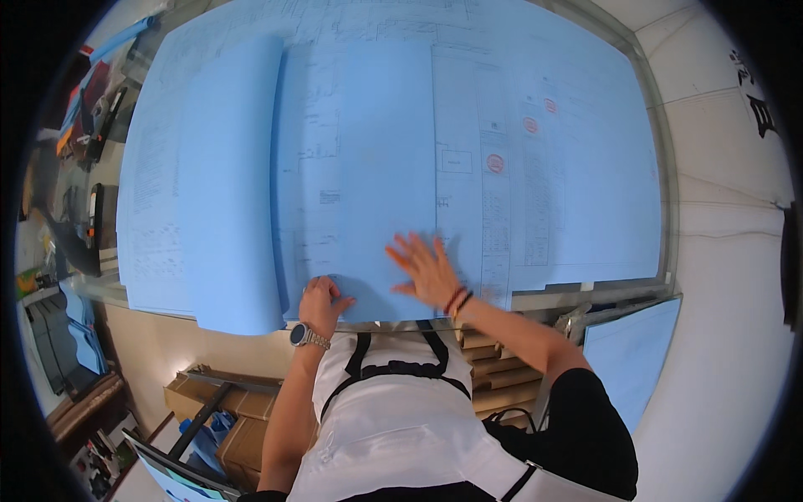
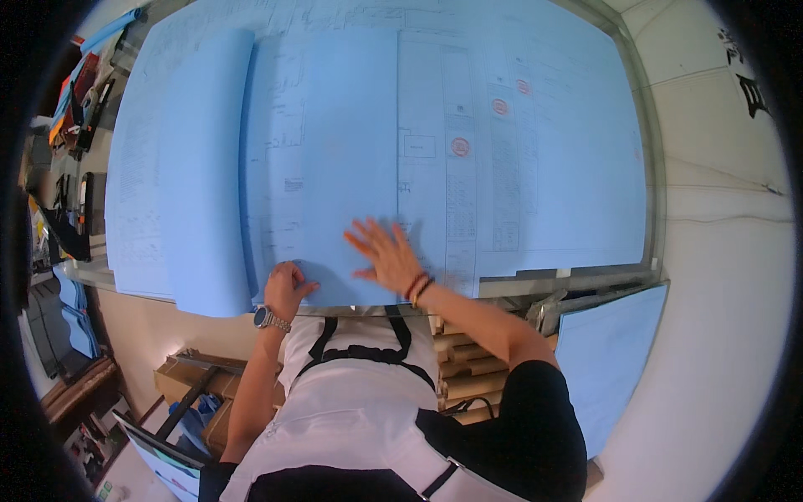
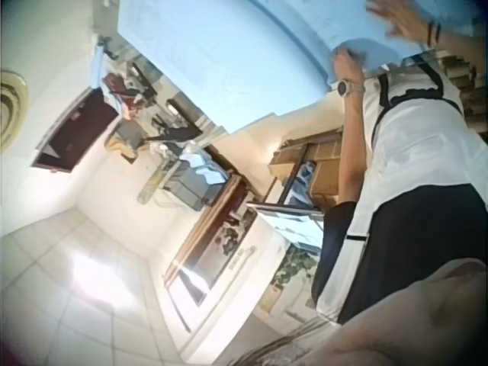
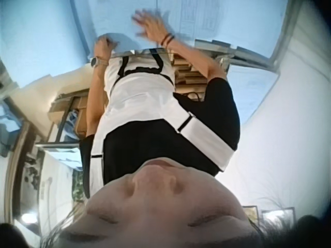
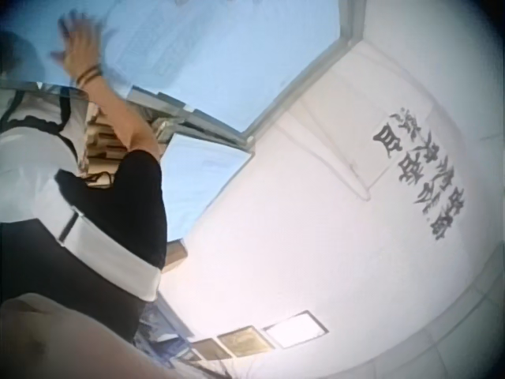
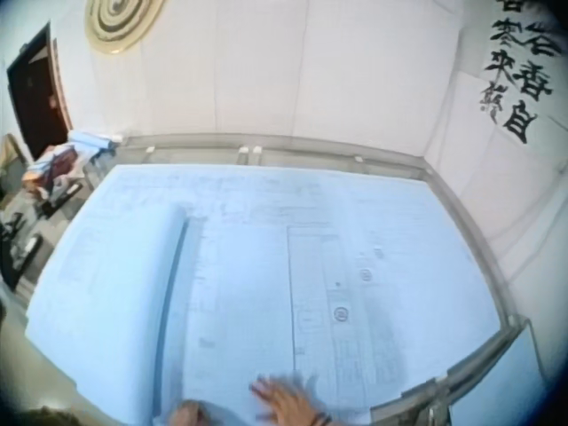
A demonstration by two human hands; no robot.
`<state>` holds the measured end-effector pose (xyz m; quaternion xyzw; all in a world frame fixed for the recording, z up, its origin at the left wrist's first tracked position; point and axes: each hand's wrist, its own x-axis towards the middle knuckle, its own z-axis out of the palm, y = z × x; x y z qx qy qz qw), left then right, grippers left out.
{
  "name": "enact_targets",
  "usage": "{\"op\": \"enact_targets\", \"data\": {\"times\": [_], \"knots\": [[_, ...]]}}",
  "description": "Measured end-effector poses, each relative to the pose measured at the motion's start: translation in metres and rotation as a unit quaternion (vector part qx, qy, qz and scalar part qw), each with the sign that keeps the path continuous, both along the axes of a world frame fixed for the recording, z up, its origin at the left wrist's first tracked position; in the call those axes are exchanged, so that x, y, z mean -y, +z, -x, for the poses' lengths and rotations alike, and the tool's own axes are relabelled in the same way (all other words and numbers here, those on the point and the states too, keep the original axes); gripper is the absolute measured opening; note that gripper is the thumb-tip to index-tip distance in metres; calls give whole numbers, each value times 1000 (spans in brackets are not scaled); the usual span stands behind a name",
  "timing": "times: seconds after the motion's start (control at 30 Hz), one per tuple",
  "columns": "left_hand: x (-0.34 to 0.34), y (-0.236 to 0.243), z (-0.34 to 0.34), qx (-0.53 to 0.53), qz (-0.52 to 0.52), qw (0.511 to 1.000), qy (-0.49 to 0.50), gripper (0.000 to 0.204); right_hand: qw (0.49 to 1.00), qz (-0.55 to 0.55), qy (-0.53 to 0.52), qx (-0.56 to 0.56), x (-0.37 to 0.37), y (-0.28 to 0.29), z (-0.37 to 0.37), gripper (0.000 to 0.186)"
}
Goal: The person folds large blue blueprint sheets on a glass table. They smooth the sheets, fold them in half multiple times, and align the edges. Another person briefly appears and hands over a document near the end.
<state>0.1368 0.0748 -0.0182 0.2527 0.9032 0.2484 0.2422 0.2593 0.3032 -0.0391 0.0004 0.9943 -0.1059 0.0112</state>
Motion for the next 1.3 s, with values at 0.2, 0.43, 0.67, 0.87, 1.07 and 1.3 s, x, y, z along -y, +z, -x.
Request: {"op": "enact_targets", "data": {"times": [0.2,0.43,0.67,0.87,1.07,1.3], "knots": [[1,13,-26,-22,-76,997,-8,60,999,43,-18,20,37,16,-42,77],[-20,58,-8,479,-194,829,212,88,959,248,-103,-87,57,32,-45,58],[-43,66,-36,-19,-147,965,-218,73,882,305,-315,-175,44,4,-42,39],[-43,27,-44,-179,21,912,-369,83,864,315,-381,-94,35,18,-32,57],[-39,10,-27,-168,51,914,-366,85,878,270,-365,-150,35,15,-32,49],[-30,7,45,-276,70,920,-271,87,879,260,-377,-133,32,19,-30,47]]}}
